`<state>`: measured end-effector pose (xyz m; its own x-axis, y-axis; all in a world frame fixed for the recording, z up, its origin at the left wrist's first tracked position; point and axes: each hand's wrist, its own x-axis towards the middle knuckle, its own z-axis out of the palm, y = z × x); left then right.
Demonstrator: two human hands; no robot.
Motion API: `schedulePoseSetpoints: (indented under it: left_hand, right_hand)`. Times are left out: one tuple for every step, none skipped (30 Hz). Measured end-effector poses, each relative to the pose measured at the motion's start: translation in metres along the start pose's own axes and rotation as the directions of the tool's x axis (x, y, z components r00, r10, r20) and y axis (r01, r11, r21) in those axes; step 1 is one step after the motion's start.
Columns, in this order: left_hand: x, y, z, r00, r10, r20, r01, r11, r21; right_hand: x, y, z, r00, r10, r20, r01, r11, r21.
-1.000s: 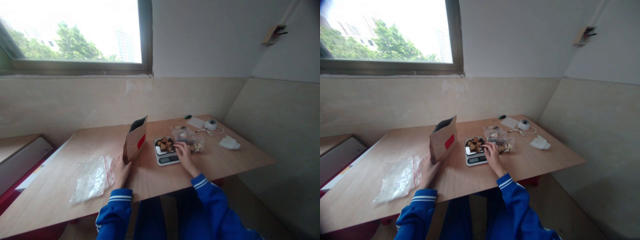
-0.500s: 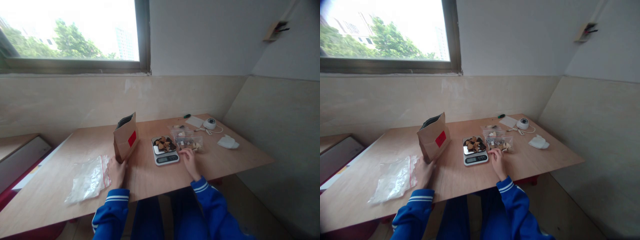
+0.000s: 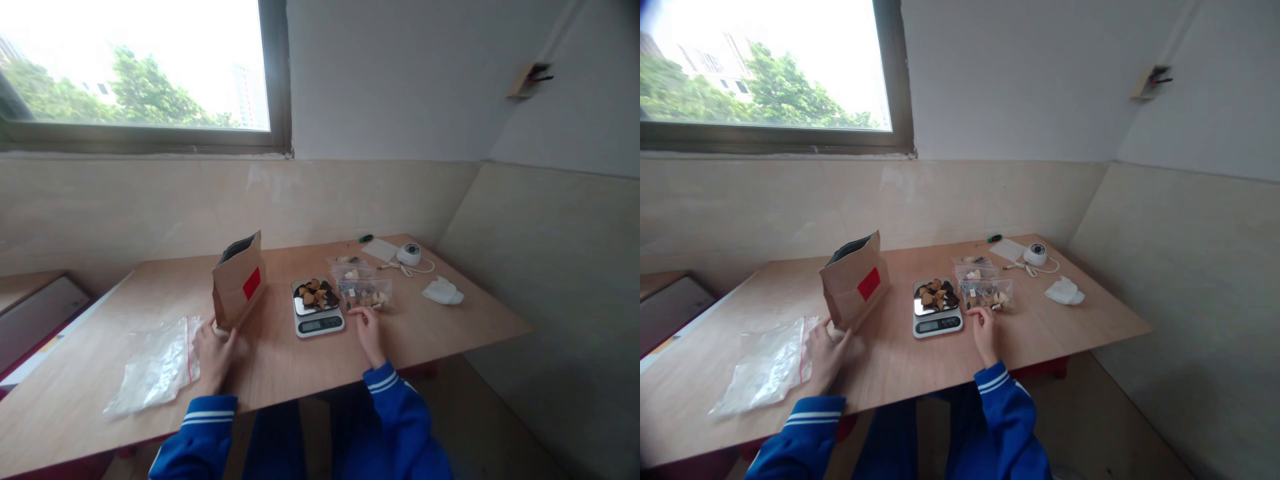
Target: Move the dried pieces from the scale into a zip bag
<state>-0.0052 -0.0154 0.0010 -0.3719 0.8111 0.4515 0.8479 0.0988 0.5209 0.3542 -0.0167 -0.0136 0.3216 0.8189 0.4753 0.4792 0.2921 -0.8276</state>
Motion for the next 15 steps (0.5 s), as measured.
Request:
schedulePoseSetpoints:
  left_hand:
    - [-0.002, -0.004, -0.004, 0.999, 0.01, -0.034, -0.01, 1.0, -0.005]
    - [-0.004, -0.01, -0.009, 0.996, -0.018, -0.083, 0.019, 1.0, 0.005]
    - [-0.006, -0.016, -0.015, 0.991, -0.066, -0.116, 0.071, 0.997, 0.037]
    - [-0.007, -0.023, -0.02, 0.984, -0.111, -0.138, 0.124, 0.989, 0.085]
    - [-0.007, -0.03, -0.025, 0.98, -0.146, -0.135, 0.164, 0.976, 0.142]
    - [-0.007, -0.037, -0.03, 0.981, -0.17, -0.091, 0.185, 0.964, 0.19]
    - [-0.005, -0.044, -0.034, 0.982, -0.186, -0.031, 0.189, 0.957, 0.22]
    - [-0.003, -0.05, -0.038, 0.982, -0.185, 0.038, 0.172, 0.958, 0.228]
    - [0.0, -0.055, -0.041, 0.98, -0.177, 0.091, 0.154, 0.964, 0.217]
    - [0.004, -0.058, -0.044, 0.976, -0.171, 0.134, 0.143, 0.971, 0.193]
    - [0.007, -0.059, -0.046, 0.971, -0.173, 0.162, 0.147, 0.975, 0.165]
    - [0.01, -0.059, -0.049, 0.966, -0.191, 0.176, 0.168, 0.976, 0.141]
    - [0.011, -0.057, -0.052, 0.959, -0.225, 0.171, 0.206, 0.971, 0.12]
    - [0.011, -0.052, -0.055, 0.956, -0.259, 0.14, 0.247, 0.964, 0.101]
    - [0.009, -0.045, -0.058, 0.955, -0.288, 0.075, 0.282, 0.956, 0.076]
  right_hand:
    - [0.0, 0.0, 0.0, 1.0, 0.007, 0.0, -0.007, 1.0, 0.006]
    - [0.0, 0.0, 0.0, 1.0, 0.012, -0.001, -0.012, 1.0, 0.013]
    - [0.0, 0.0, -0.001, 1.0, 0.014, -0.003, -0.014, 1.0, 0.02]
    - [0.0, 0.0, -0.001, 1.0, 0.011, -0.003, -0.011, 1.0, 0.027]
    - [0.0, 0.0, -0.001, 1.0, 0.006, -0.001, -0.006, 0.999, 0.033]
    - [0.0, 0.0, -0.001, 1.0, 0.003, 0.003, -0.003, 0.999, 0.037]
    - [0.0, 0.0, -0.001, 1.0, 0.001, 0.007, -0.002, 0.999, 0.039]
    - [0.0, 0.001, 0.0, 1.0, 0.003, 0.011, -0.003, 0.999, 0.04]
    - [-0.001, 0.001, 0.0, 1.0, 0.006, 0.014, -0.007, 0.999, 0.04]
    - [-0.001, 0.002, 0.0, 1.0, 0.01, 0.016, -0.011, 0.999, 0.041]
    - [-0.001, 0.002, 0.0, 1.0, 0.014, 0.018, -0.014, 0.999, 0.043]
    - [-0.001, 0.003, -0.001, 1.0, 0.015, 0.02, -0.016, 0.999, 0.047]
    - [-0.001, 0.004, -0.001, 1.0, 0.015, 0.021, -0.016, 0.999, 0.052]
    - [-0.001, 0.004, -0.002, 1.0, 0.015, 0.02, -0.016, 0.998, 0.056]
    - [-0.002, 0.003, -0.004, 1.0, 0.016, 0.019, -0.017, 0.998, 0.06]
